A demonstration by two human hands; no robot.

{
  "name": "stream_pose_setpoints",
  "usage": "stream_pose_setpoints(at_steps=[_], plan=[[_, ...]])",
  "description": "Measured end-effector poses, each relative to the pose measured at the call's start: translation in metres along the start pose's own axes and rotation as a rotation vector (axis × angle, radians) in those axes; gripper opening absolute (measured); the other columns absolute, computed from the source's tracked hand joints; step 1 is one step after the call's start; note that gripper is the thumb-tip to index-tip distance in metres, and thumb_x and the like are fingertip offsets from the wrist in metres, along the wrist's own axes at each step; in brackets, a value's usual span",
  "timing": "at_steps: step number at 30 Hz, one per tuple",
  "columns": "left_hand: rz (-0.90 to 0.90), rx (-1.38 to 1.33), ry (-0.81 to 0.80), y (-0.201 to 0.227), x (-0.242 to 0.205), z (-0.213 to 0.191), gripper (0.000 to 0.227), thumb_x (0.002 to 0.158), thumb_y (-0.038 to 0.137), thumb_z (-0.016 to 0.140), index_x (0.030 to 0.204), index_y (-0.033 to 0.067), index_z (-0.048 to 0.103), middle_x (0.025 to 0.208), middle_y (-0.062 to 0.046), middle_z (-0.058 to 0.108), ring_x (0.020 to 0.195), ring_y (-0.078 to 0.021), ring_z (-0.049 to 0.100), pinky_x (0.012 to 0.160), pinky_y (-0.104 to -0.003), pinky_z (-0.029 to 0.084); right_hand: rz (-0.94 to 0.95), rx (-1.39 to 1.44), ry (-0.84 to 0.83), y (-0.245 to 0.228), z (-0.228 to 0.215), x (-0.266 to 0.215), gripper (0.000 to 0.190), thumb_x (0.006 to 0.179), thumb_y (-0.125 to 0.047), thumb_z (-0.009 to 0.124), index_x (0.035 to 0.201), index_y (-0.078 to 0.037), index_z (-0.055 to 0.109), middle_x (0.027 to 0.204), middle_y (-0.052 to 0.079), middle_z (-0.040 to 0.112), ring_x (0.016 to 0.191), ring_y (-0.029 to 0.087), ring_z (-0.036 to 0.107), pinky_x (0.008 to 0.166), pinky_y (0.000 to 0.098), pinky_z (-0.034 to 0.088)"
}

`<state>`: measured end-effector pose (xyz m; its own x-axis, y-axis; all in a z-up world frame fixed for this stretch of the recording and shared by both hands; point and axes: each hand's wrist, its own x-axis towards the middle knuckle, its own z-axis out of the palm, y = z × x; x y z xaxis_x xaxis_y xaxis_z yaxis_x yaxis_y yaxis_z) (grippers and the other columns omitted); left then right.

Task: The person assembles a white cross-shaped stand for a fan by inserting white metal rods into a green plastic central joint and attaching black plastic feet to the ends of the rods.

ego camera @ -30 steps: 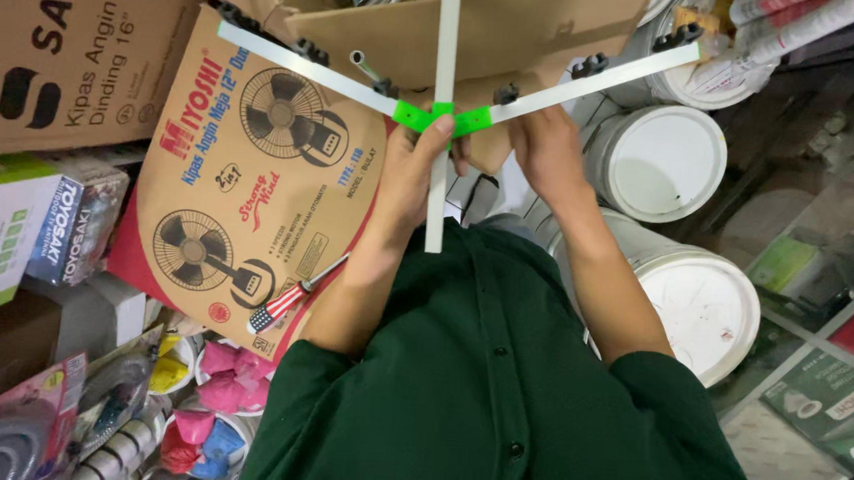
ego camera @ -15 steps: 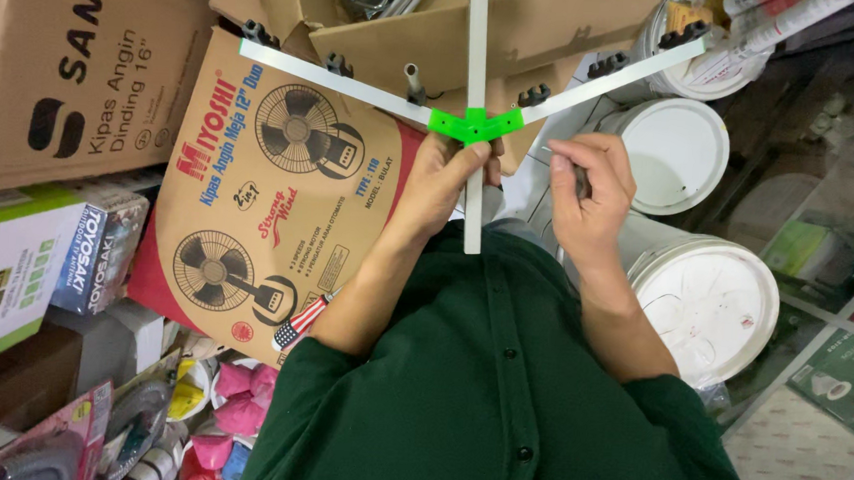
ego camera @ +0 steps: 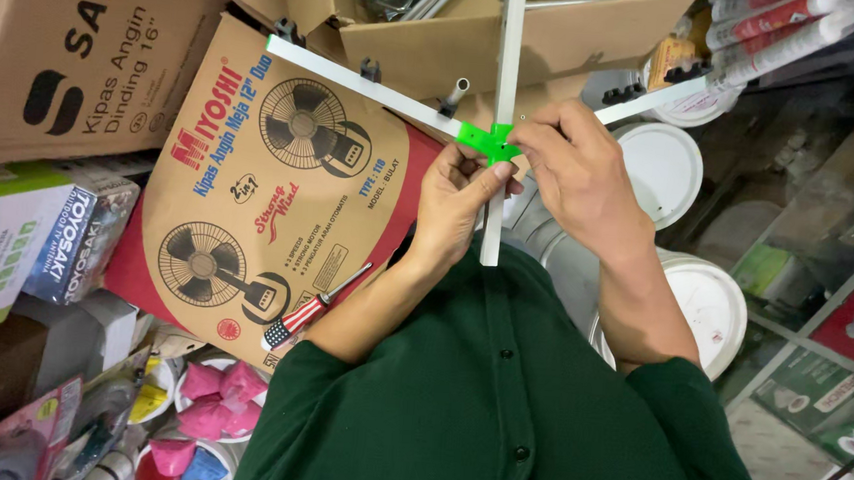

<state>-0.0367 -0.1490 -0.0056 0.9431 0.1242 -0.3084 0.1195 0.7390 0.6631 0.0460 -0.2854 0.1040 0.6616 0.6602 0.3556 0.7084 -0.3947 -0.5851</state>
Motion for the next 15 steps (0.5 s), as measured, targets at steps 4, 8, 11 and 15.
stream_pose_setpoints(at_steps=[4, 8, 11, 15], plan=[[-0.047, -0.102, -0.007, 0.001, -0.002, 0.0, 0.016, 0.104, 0.009, 0.063, 0.116, -0.0013, 0.058, 0.104, -0.017, 0.072, 0.087, -0.0219, 0.073, 0.076, -0.032, 0.057, 0.005, 0.016, -0.009, 0.0, 0.0, 0.002, 0.022, 0.095, 0.009, 0.074, 0.114, 0.001, 0.067, 0.103, 0.013, 0.058, 0.088, 0.03, 0.062, 0.073, 0.0398, 0.051], [-0.057, -0.188, -0.058, 0.003, -0.004, -0.001, 0.014, 0.105, 0.008, 0.058, 0.116, -0.001, 0.058, 0.111, -0.017, 0.072, 0.092, -0.0242, 0.073, 0.085, -0.036, 0.06, 0.01, 0.014, -0.017, 0.0, -0.002, 0.002, 0.022, 0.094, 0.009, 0.074, 0.114, 0.0, 0.067, 0.102, 0.013, 0.057, 0.089, 0.03, 0.061, 0.074, 0.0396, 0.051], [-0.062, -0.195, -0.058, 0.002, -0.003, -0.001, 0.014, 0.106, 0.007, 0.06, 0.116, -0.0012, 0.058, 0.112, -0.018, 0.072, 0.093, -0.0243, 0.072, 0.086, -0.036, 0.059, 0.004, -0.008, -0.021, -0.004, -0.004, 0.005, 0.023, 0.092, 0.009, 0.074, 0.112, 0.0, 0.067, 0.102, 0.012, 0.058, 0.091, 0.031, 0.062, 0.075, 0.0402, 0.051], [-0.062, -0.179, -0.042, 0.001, -0.004, -0.001, 0.016, 0.104, 0.007, 0.063, 0.117, -0.0018, 0.058, 0.112, -0.018, 0.073, 0.092, -0.0235, 0.072, 0.084, -0.035, 0.059, -0.02, -0.094, -0.057, -0.012, -0.011, 0.006, 0.025, 0.088, 0.009, 0.074, 0.11, 0.0, 0.067, 0.104, 0.012, 0.06, 0.094, 0.033, 0.062, 0.078, 0.0418, 0.052]])
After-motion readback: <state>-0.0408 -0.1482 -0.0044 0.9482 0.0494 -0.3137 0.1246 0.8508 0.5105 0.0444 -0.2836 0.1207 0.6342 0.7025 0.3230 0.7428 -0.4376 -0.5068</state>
